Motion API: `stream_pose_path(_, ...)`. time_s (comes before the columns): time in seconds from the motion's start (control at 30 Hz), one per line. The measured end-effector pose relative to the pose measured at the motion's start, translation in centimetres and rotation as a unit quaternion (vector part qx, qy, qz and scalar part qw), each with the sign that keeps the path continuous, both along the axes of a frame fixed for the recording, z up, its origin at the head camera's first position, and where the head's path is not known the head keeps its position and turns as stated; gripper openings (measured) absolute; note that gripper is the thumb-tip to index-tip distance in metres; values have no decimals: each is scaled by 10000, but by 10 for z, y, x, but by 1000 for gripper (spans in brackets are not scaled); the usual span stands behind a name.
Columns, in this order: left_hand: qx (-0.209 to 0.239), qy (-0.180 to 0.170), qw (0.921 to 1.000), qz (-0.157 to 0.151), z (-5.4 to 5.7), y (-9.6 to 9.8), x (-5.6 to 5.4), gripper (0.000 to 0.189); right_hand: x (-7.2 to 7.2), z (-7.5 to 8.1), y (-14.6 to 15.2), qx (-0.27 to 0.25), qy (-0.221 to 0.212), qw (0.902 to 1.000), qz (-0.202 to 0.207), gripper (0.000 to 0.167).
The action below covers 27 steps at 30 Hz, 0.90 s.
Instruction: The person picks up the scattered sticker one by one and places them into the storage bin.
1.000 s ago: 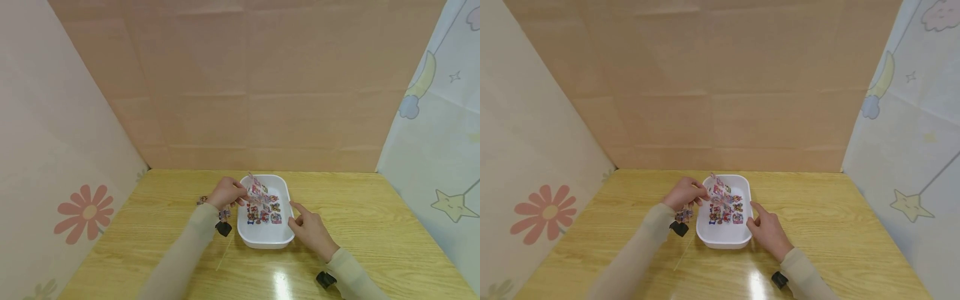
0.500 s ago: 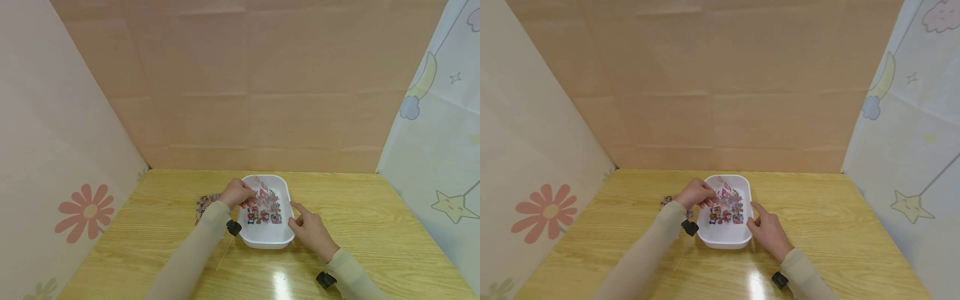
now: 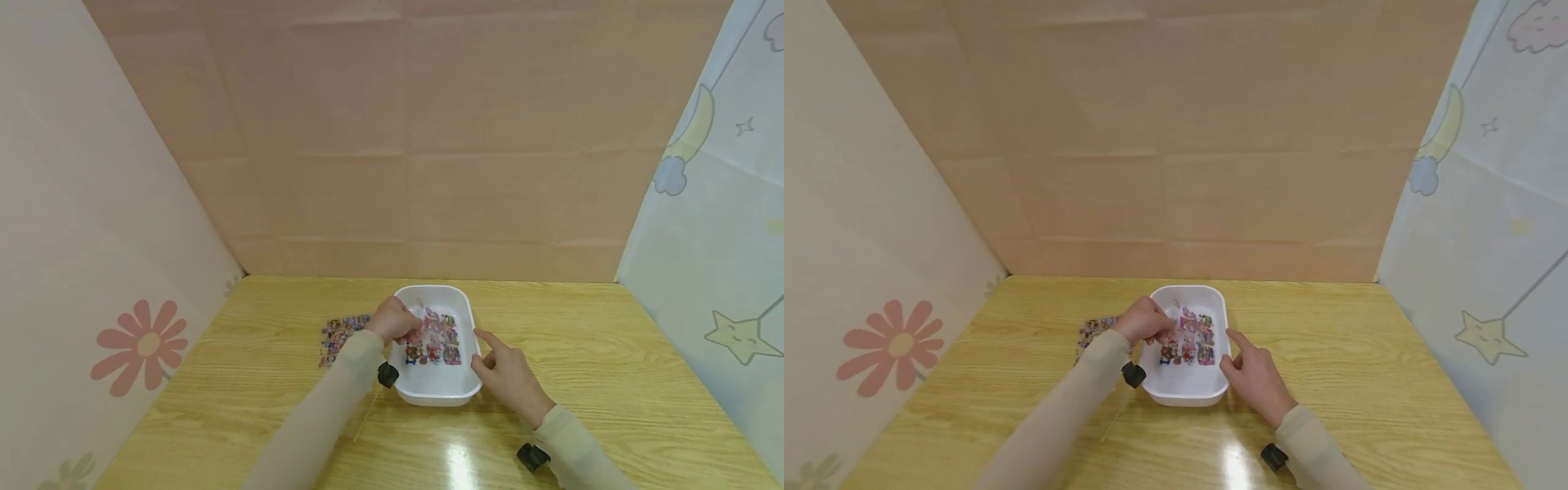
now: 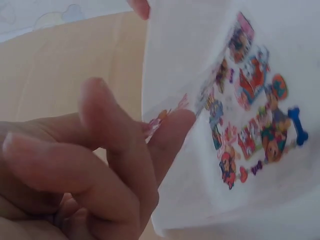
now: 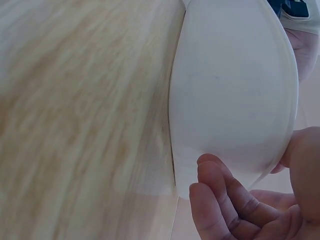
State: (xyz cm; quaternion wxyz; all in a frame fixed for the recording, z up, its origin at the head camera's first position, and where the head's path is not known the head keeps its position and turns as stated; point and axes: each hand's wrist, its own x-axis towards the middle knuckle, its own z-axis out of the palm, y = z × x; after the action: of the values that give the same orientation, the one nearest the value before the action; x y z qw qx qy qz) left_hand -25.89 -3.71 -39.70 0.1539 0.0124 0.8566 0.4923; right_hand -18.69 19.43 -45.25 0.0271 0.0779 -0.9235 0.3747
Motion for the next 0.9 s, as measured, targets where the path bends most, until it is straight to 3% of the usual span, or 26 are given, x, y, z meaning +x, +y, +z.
stream_pose_path(0.13,-334,55,9994,16,0,3,0,11,0,0,0,46,29,10000,-6,53)
stream_pose_path(0.37,-620,33,9979,201,4,8,4,42,0,1,0,43,-5,10000,-26,54)
stream_pose_path(0.6,-1013,162,9944,236,7,9,6,39,0,1,0,13,-3,10000,-40,54)
stream_pose_path(0.8,-959,183,9949,245,6,7,5,47,1,0,1,-23,-47,10000,-34,54)
stream_pose_path(0.9,-1126,497,9923,100,5,1,3,27,1,0,1,-36,-52,10000,-37,54)
